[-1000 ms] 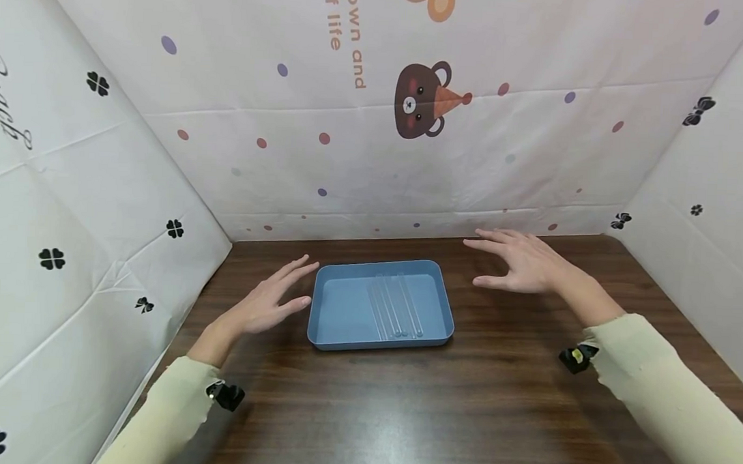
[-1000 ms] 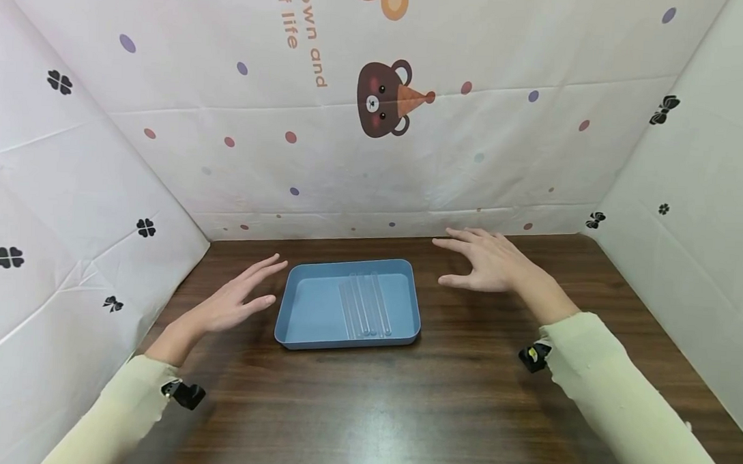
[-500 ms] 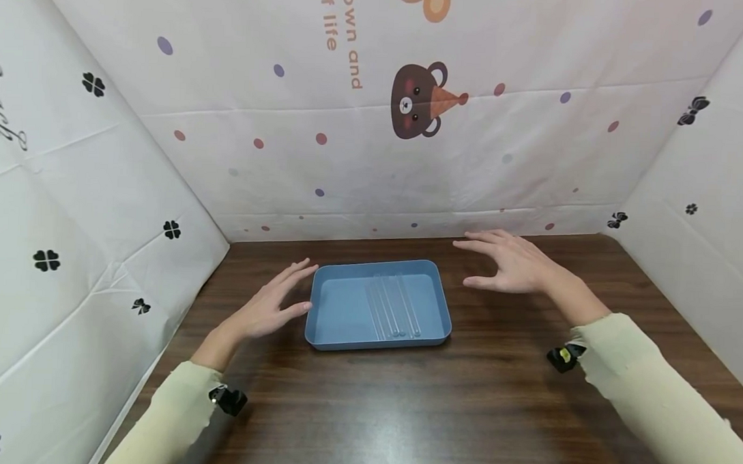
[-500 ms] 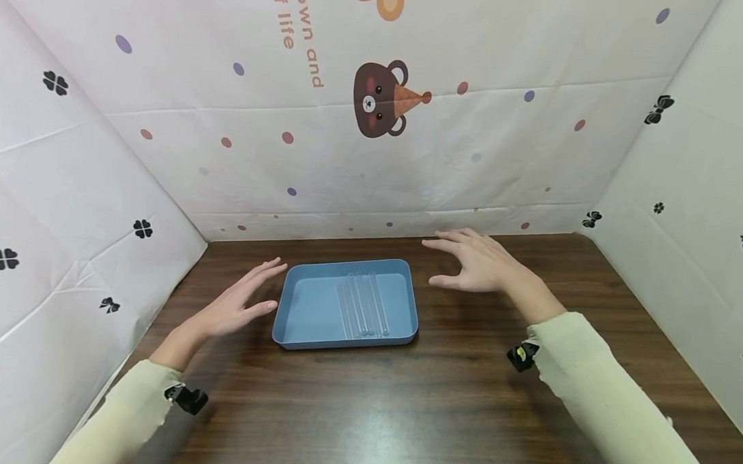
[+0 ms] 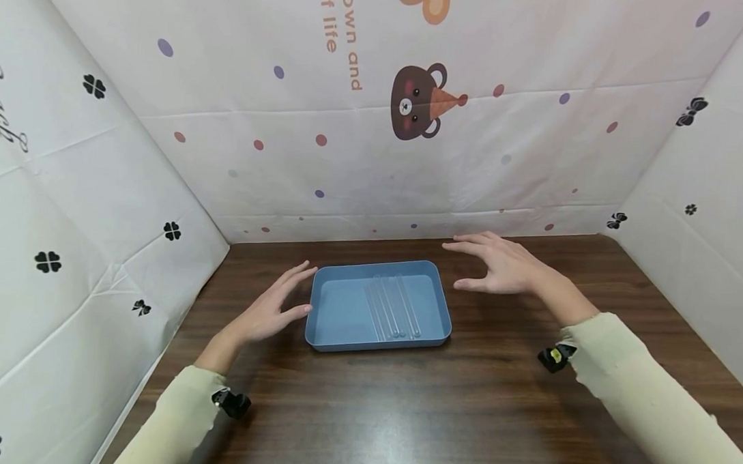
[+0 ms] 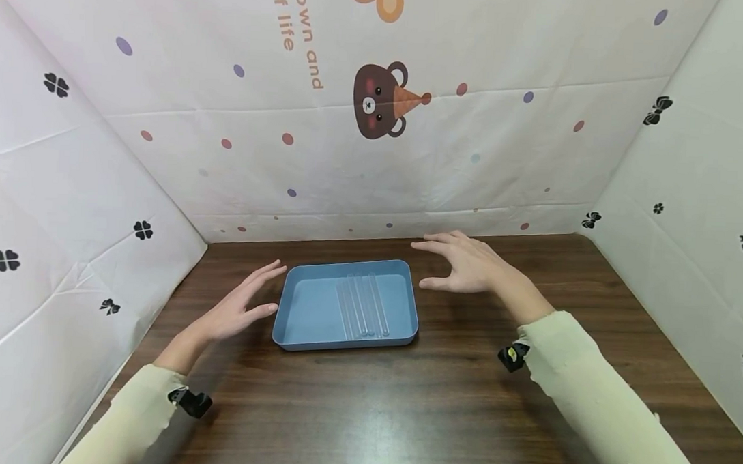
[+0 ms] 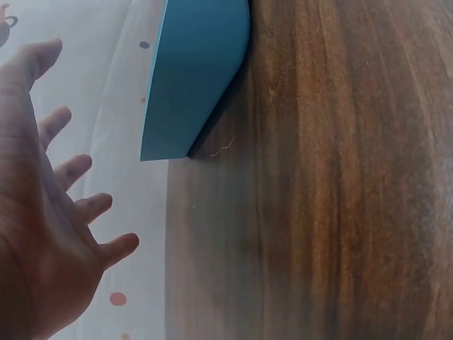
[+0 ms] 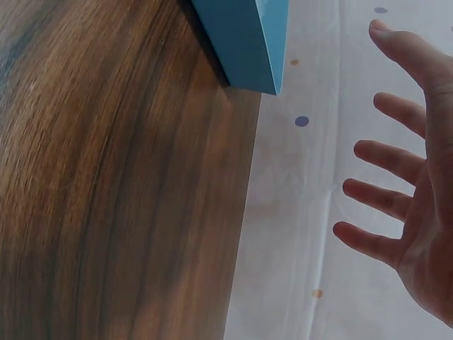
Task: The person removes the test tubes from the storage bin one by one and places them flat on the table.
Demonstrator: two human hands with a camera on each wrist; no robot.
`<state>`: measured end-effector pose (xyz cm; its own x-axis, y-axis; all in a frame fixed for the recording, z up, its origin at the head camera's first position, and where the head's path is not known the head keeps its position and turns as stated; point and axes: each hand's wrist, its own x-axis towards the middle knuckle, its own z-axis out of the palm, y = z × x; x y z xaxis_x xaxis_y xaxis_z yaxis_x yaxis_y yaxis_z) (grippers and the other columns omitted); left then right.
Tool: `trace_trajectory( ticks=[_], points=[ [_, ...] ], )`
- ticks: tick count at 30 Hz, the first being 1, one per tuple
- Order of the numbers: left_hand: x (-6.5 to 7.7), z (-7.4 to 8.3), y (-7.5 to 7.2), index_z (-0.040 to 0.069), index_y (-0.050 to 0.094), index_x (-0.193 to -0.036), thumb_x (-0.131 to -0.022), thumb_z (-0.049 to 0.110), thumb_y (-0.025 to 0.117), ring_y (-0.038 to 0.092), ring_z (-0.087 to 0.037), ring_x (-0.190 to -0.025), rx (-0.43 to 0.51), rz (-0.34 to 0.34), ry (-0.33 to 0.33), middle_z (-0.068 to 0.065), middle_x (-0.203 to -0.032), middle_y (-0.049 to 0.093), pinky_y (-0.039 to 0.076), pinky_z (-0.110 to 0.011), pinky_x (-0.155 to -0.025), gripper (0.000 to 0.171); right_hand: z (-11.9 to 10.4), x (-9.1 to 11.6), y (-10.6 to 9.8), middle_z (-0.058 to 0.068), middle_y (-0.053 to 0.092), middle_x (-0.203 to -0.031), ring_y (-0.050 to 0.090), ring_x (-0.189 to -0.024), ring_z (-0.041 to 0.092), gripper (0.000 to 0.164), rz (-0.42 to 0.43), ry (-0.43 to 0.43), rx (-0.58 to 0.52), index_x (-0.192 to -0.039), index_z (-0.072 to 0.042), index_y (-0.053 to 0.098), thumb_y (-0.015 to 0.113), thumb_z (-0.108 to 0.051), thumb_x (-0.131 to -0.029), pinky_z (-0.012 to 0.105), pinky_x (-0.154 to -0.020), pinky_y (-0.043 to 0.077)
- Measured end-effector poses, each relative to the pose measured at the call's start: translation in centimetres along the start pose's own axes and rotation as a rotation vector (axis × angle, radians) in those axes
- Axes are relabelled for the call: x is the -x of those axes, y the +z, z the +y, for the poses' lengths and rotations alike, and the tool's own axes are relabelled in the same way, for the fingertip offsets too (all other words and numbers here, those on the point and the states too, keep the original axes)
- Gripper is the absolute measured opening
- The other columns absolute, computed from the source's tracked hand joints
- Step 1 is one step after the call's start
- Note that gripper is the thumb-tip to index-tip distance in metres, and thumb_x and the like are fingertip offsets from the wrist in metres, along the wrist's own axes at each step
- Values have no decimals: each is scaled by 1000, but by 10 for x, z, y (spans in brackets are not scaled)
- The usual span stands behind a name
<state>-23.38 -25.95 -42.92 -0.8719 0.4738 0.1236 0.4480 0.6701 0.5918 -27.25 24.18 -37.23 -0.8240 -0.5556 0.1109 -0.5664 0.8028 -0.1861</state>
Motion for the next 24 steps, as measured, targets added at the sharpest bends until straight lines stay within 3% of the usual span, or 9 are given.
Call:
trace_trajectory(
  ticks=[10,24],
  points=[
    [2,-8,7,12,37,-176,-111,23,67,28,-50,-173,60,-7,-7,-21,-188,25,29,-83,-131,72,-8,-8,4,16,53,-175,51,-159,49,77,-5,-29,-14,-166,-24,59,83,-54,-98,75,-115,52],
    [7,-18,18,11,40,-175,-109,29,73,30,-49,-173,22,-53,-23,-19,-189,26,31,-81,-131,77,-17,-16,9,18,56,-172,53,-157,49,74,-4,-56,-31,-164,-24,61,83,-50,-98,73,-116,52]
  ],
)
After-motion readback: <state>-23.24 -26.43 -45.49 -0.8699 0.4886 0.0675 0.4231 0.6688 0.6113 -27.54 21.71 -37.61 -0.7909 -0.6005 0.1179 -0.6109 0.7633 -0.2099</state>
